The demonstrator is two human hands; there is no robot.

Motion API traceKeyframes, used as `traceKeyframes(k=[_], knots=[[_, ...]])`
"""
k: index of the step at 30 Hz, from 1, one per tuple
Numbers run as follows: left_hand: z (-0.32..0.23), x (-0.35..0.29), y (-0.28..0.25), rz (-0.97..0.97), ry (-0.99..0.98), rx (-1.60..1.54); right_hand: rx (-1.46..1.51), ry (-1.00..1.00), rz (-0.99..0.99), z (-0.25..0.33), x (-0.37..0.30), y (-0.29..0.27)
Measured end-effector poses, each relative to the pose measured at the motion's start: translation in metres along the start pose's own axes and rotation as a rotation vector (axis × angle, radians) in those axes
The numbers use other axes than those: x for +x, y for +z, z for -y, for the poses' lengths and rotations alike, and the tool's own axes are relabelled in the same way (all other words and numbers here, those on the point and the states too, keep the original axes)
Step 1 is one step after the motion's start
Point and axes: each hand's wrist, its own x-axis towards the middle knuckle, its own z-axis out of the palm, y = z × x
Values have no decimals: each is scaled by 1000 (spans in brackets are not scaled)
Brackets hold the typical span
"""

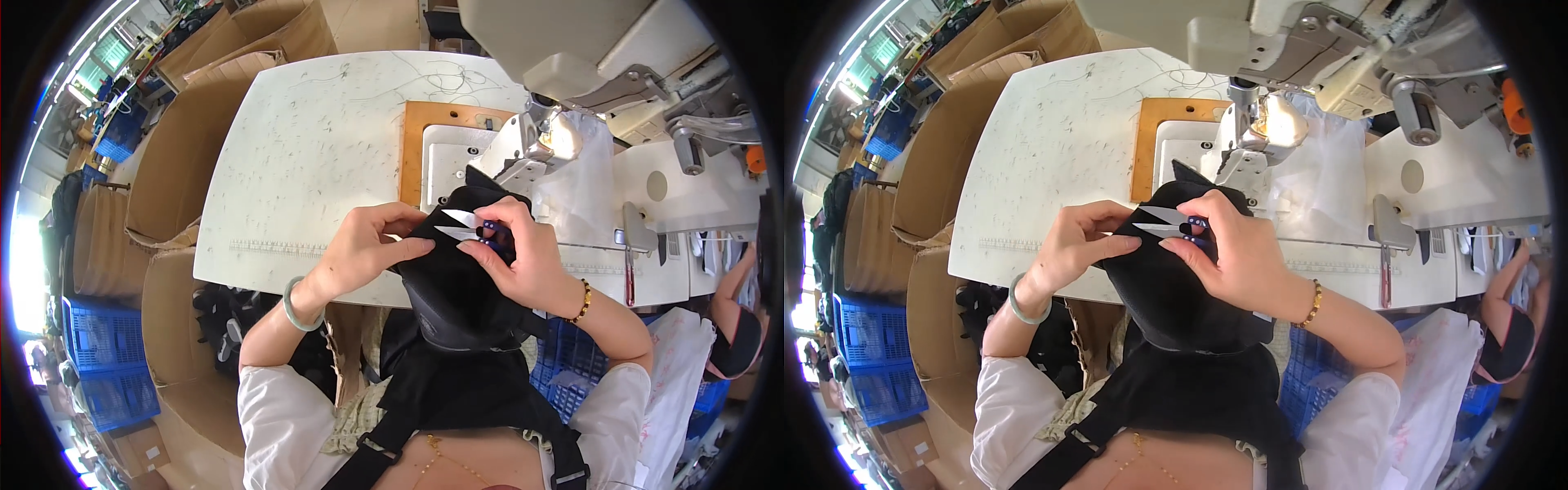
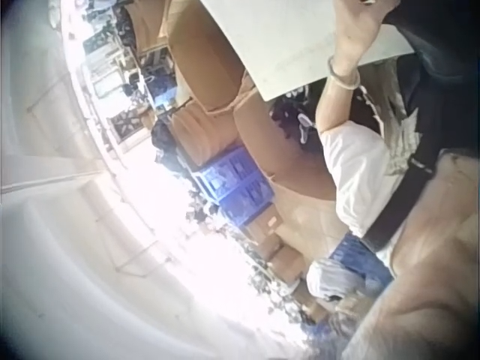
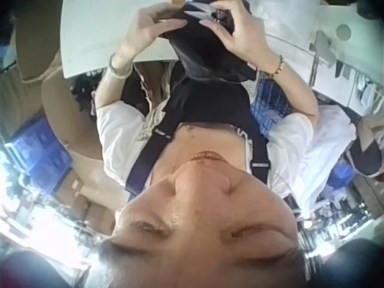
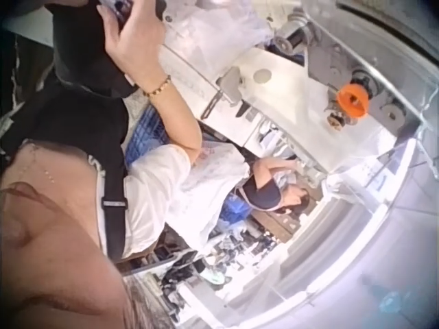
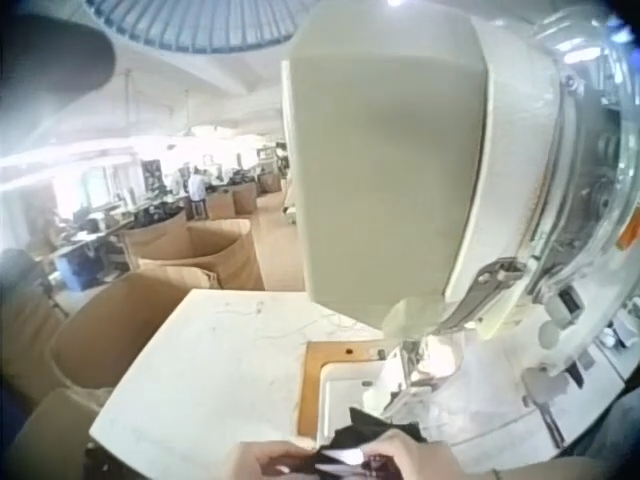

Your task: Stitching black shoe components together using an industrial sewing machine.

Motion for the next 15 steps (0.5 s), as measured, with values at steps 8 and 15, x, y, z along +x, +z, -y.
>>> traceKeyframes(k=[8,15], knots=[[8,7,-10,97,95,-91,-76,-113,-34,-5,8,10],[6,14,-19,198,132,-5,-61,-156,-21,-11,12,12]])
